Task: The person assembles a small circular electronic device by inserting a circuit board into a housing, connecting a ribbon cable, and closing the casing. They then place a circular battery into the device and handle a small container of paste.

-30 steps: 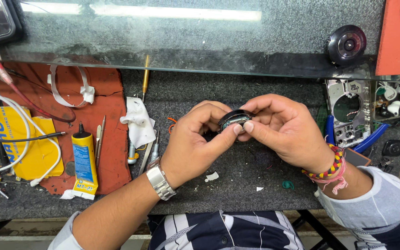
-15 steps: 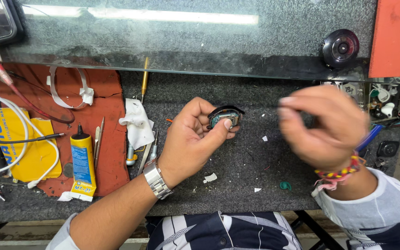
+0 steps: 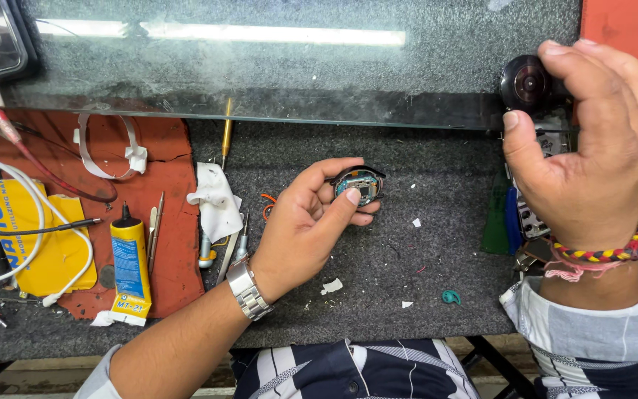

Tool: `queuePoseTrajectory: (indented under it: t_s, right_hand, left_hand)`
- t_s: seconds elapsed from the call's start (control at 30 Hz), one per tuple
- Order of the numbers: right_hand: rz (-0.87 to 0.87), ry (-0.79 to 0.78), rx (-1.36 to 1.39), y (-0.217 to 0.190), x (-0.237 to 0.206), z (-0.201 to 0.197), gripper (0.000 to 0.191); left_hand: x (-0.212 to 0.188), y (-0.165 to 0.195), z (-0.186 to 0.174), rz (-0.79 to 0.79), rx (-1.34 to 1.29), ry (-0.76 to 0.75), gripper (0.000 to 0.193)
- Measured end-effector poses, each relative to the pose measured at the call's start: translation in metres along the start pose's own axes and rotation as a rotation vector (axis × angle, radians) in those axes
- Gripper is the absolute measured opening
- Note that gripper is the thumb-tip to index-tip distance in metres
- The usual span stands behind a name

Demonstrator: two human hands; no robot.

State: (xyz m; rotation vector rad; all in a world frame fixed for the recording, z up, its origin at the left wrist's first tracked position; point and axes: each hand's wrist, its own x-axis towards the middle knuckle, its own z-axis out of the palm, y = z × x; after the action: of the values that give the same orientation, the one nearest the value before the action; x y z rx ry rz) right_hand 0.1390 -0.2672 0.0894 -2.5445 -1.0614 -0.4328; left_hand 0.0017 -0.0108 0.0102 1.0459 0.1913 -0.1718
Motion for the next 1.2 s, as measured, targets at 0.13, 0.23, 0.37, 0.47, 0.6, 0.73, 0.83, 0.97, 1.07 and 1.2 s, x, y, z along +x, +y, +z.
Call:
queuePoseTrajectory:
  t_s: [0.13, 0.23, 0.37, 0.47, 0.6, 0.73, 0.83, 0.97, 1.07, 1.2]
  right_hand:
    - [0.033, 0.040, 0.072, 0.000, -0.002, 0.000, 0.035]
    - [0.143, 0.097, 0.170, -0.002, -0.001, 0.003, 0.028]
    - [0.081, 0.192, 0.224, -0.003, 0.002, 0.010, 0.025]
    - [0.030, 0.238, 0.095, -0.003, 0.000, 0.016, 0.023]
    - [0.050, 0.285, 0.081, 0.001, -0.004, 0.020, 0.025]
    - [0.155, 0.364, 0.290, 0.000, -0.009, 0.027, 0.026]
    - [0.151, 0.402, 0.379, -0.008, -0.016, 0.024, 0.024]
    - [0.128, 0.261, 0.567, -0.025, -0.021, 0.017, 0.022]
    - [0.184, -0.144, 0.771, -0.034, -0.014, 0.016, 0.021]
    - [0.197, -0.787, 0.896, -0.049, 0.002, 0.021, 0.018]
  left_hand:
    - [0.000, -0.001, 0.000, -0.011, -0.011, -0.006, 0.039]
    - [0.000, -0.001, 0.000, -0.005, 0.007, -0.006, 0.039]
    - [-0.001, 0.000, 0.000, -0.017, 0.002, -0.023, 0.038]
    - [-0.002, 0.000, 0.000, -0.012, 0.003, -0.031, 0.038]
    - [-0.002, -0.001, -0.001, -0.015, -0.017, -0.043, 0.038]
    - [-0.002, -0.001, 0.000, -0.021, -0.043, -0.046, 0.038]
    - [-0.001, -0.001, 0.000, -0.028, -0.064, -0.048, 0.037]
    - [-0.001, -0.002, 0.000, -0.059, -0.105, -0.040, 0.037]
    - [-0.001, -0.002, -0.001, -0.047, -0.131, -0.036, 0.038]
    - [0.000, -0.003, -0.001, -0.024, -0.131, -0.023, 0.039]
